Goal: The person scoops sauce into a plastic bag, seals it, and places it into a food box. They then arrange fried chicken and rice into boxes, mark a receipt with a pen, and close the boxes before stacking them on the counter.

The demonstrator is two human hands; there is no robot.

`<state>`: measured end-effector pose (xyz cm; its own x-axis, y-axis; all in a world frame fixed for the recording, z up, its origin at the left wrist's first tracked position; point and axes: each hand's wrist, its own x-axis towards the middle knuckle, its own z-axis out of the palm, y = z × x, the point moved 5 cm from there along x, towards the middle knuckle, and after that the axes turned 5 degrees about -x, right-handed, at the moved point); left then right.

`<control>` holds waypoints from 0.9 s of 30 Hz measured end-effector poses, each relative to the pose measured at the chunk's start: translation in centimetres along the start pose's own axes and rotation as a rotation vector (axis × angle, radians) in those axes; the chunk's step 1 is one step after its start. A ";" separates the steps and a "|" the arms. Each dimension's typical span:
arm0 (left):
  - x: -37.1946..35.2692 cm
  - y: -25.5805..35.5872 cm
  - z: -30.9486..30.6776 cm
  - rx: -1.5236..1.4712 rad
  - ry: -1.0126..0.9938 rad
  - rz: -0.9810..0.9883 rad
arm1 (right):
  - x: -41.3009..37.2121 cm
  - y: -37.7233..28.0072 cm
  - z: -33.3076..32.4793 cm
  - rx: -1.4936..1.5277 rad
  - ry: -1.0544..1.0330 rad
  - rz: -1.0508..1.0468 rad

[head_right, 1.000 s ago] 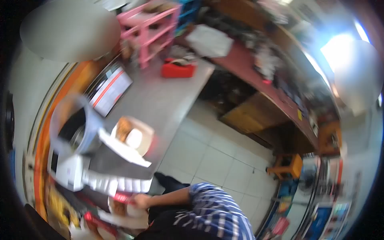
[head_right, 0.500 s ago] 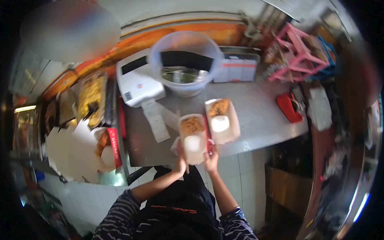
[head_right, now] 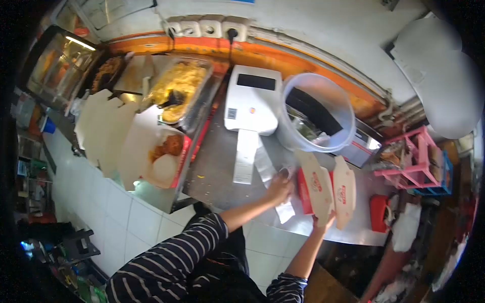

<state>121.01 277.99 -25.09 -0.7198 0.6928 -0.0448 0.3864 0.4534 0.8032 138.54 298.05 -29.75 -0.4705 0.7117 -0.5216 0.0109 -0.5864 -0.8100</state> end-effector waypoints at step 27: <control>-37.9 -3.9 -52.8 0.471 1.475 -0.138 | -28.2 16.7 37.6 -0.899 -0.825 -0.155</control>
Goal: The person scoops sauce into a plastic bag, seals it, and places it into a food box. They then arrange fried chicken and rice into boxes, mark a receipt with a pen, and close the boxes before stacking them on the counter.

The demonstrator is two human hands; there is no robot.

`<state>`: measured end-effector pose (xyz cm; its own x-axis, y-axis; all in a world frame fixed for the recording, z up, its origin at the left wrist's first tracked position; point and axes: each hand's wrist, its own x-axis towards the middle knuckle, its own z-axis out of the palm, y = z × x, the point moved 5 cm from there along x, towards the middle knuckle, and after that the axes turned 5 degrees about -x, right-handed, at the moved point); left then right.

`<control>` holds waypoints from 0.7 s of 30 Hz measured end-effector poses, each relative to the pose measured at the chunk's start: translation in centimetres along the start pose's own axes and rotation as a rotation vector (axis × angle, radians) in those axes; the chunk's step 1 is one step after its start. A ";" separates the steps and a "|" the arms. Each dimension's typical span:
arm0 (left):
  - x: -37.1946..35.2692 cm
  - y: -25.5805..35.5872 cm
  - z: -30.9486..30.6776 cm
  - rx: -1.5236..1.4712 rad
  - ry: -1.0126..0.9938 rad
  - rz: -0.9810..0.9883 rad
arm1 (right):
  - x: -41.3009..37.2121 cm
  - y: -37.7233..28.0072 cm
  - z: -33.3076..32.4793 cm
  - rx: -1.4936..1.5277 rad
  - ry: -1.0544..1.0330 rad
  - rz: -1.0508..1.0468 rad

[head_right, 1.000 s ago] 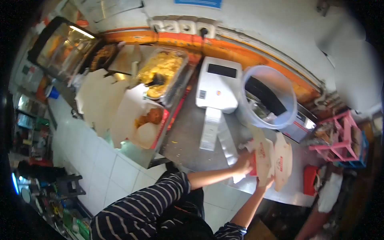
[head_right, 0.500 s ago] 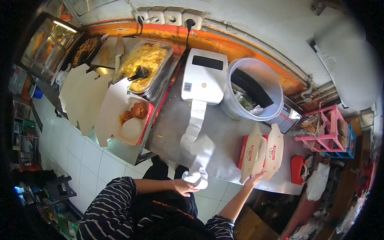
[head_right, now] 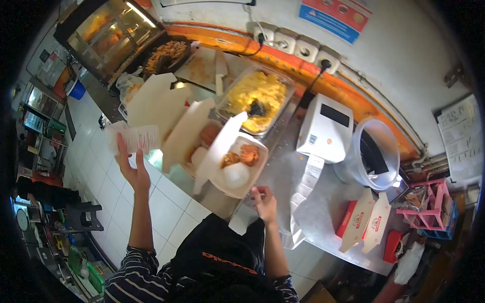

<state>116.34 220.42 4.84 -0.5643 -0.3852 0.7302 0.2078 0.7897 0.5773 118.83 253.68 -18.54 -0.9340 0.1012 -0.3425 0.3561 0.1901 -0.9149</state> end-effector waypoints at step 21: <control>-19.5 -15.4 18.9 -0.906 -1.325 -1.470 | 0.7 2.5 -0.2 0.592 0.191 0.323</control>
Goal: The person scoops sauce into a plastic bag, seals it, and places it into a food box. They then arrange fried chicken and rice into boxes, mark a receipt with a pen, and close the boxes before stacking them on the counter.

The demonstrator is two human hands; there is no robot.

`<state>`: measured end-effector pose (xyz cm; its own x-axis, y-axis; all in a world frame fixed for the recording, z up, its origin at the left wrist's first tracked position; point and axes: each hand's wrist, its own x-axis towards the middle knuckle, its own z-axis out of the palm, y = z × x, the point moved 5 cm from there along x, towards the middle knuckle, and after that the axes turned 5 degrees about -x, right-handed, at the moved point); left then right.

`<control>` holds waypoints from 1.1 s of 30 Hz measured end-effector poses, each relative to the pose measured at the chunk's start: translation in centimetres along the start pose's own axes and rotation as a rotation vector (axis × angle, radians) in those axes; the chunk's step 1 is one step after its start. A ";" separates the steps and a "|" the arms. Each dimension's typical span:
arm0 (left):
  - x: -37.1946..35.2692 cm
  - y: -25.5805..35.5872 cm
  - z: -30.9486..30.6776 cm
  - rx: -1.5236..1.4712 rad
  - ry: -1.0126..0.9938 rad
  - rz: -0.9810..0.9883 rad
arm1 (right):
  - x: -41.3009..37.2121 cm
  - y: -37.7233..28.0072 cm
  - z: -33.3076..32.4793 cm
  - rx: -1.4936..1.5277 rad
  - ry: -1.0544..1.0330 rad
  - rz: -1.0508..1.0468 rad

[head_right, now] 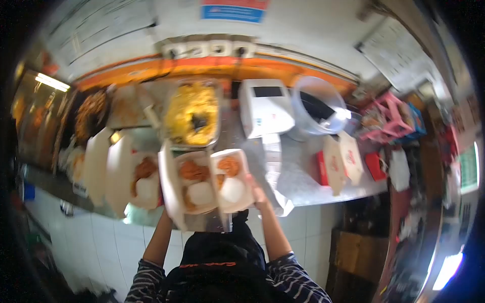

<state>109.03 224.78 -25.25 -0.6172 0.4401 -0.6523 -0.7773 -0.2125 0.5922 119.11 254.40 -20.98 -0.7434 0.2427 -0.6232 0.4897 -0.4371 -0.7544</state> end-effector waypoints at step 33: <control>0.2 -3.0 39.4 0.785 -0.163 1.181 | -8.0 -20.6 -27.8 -0.472 1.120 -0.900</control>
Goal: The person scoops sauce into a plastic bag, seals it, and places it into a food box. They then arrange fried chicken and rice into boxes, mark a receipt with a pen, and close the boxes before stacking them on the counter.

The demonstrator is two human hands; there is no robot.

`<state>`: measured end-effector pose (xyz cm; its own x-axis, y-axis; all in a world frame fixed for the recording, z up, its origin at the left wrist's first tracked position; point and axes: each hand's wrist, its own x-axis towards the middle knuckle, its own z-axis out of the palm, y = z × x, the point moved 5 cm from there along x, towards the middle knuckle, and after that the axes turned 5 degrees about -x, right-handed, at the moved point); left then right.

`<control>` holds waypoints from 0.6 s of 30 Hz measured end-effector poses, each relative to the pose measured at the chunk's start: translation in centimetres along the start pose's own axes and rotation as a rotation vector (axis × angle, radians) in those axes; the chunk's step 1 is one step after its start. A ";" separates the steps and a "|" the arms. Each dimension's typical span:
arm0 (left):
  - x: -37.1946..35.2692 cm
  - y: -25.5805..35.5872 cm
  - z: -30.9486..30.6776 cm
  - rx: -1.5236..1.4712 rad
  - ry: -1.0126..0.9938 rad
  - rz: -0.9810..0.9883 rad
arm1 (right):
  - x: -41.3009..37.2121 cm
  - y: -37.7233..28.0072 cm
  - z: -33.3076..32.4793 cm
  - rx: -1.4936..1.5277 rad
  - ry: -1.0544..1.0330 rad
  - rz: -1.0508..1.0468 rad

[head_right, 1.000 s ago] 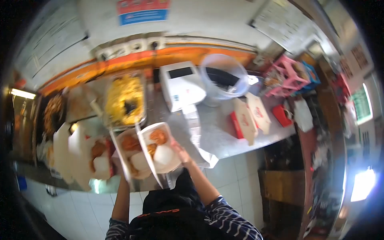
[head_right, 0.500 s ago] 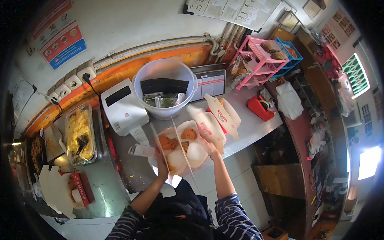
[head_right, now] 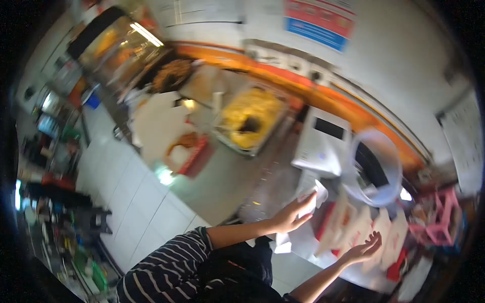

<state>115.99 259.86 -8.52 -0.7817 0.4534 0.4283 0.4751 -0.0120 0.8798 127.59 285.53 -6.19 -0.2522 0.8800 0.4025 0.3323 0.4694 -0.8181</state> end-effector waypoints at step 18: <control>-15.7 -9.1 -61.2 0.736 0.261 -0.702 | -48.4 -17.7 32.0 0.044 -1.608 -0.052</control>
<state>99.17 198.28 -10.63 -0.9980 -0.0589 -0.0215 -0.0589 0.7634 0.6432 104.81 232.37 -24.37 -0.9170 -0.1347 -0.3754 0.2751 0.4678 -0.8399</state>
